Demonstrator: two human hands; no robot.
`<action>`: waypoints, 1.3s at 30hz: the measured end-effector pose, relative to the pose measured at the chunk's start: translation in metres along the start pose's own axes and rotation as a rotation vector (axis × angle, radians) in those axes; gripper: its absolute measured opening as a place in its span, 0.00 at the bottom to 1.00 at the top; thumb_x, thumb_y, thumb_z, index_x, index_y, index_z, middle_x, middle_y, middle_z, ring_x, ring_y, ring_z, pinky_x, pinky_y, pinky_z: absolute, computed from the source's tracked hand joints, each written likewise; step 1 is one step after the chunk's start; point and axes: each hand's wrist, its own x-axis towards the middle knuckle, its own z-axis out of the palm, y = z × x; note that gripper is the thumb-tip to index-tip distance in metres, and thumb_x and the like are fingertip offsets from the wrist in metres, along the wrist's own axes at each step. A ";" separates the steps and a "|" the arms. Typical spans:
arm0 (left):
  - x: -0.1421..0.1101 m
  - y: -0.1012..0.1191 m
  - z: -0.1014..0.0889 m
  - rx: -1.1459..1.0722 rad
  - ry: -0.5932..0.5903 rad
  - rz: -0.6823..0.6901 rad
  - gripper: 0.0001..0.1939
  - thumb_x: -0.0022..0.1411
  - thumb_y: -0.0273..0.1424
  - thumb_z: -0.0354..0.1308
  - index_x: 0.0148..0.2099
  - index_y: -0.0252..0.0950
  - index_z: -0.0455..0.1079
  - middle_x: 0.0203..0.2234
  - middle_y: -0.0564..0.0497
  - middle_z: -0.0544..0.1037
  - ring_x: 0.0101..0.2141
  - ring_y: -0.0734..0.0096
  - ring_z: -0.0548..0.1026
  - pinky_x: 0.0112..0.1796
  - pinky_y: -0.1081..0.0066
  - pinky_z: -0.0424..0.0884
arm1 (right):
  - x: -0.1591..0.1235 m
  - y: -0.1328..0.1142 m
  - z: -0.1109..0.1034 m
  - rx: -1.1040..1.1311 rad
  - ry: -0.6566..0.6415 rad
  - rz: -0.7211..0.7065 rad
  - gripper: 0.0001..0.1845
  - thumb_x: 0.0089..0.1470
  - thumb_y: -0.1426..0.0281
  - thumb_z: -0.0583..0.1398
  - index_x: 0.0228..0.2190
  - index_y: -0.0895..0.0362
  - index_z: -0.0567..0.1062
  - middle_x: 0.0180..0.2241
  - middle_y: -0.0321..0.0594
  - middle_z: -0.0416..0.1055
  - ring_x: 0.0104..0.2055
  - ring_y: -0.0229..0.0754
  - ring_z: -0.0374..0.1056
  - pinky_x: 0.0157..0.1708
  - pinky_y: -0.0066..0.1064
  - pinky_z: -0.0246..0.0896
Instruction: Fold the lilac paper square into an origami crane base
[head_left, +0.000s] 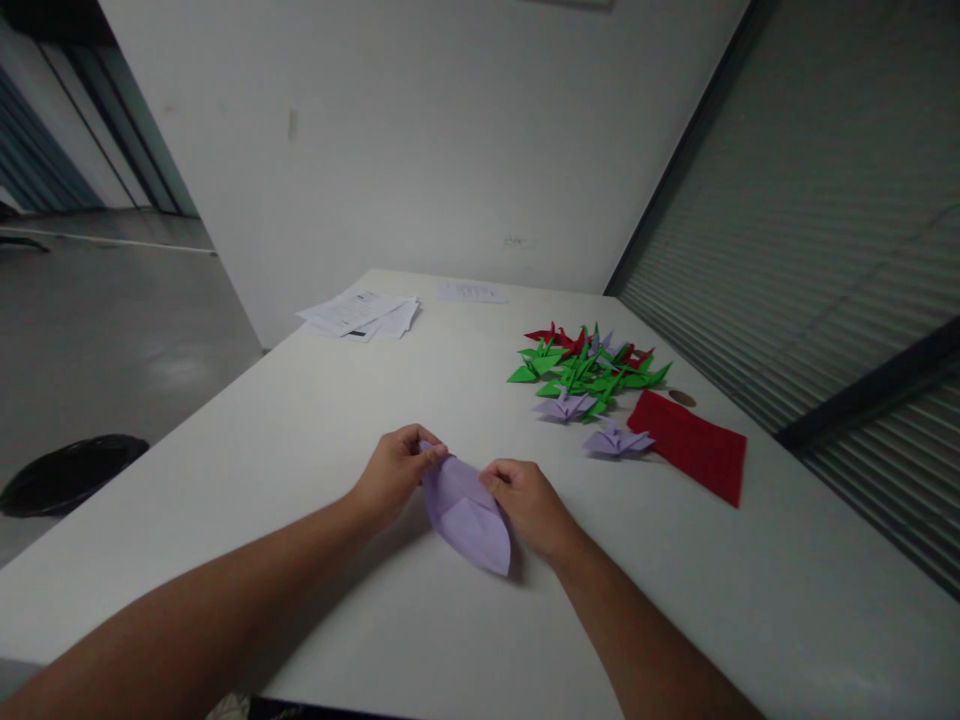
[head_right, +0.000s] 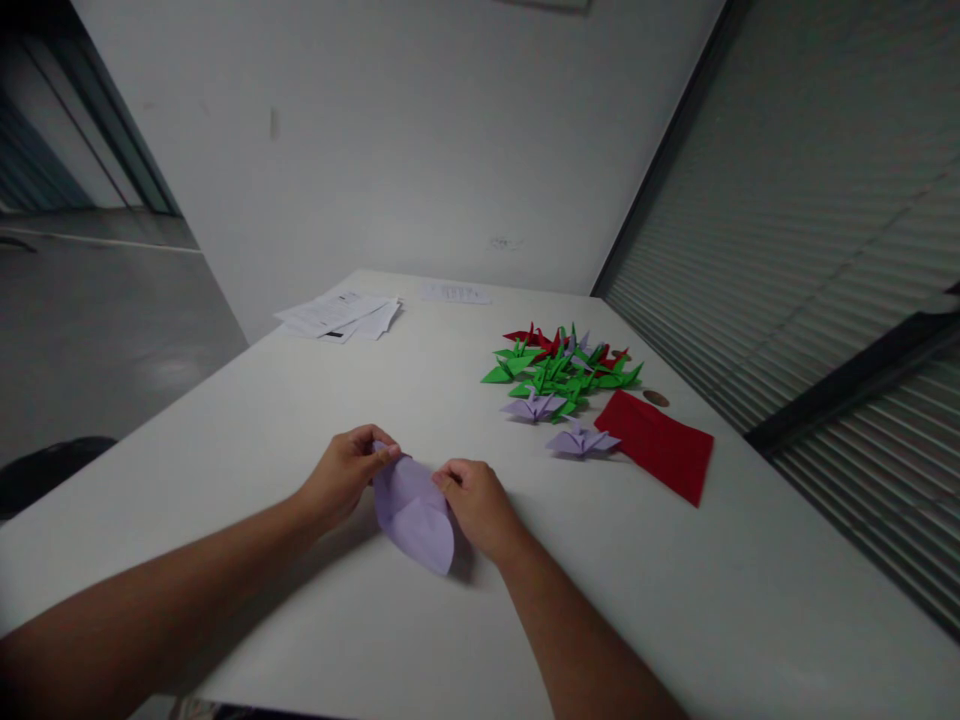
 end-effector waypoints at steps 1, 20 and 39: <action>0.000 0.000 0.000 0.003 -0.001 0.007 0.15 0.49 0.40 0.72 0.29 0.34 0.74 0.19 0.54 0.72 0.21 0.76 0.64 0.23 0.75 0.57 | 0.000 -0.001 0.000 -0.022 0.006 -0.007 0.14 0.56 0.62 0.59 0.23 0.56 0.73 0.21 0.32 0.65 0.27 0.38 0.60 0.28 0.29 0.51; 0.000 0.007 -0.017 0.530 -0.513 0.095 0.06 0.50 0.30 0.68 0.34 0.38 0.82 0.22 0.53 0.78 0.24 0.70 0.71 0.26 0.73 0.60 | -0.005 -0.011 -0.005 -0.173 -0.129 -0.103 0.15 0.59 0.63 0.60 0.24 0.58 0.77 0.23 0.36 0.72 0.28 0.40 0.65 0.28 0.29 0.53; 0.005 -0.005 -0.013 0.332 -0.175 0.032 0.20 0.48 0.30 0.69 0.47 0.38 0.78 0.25 0.55 0.73 0.22 0.73 0.70 0.23 0.75 0.60 | -0.001 -0.007 -0.019 0.030 0.090 -0.099 0.21 0.49 0.59 0.68 0.42 0.57 0.79 0.40 0.46 0.79 0.40 0.48 0.73 0.33 0.32 0.67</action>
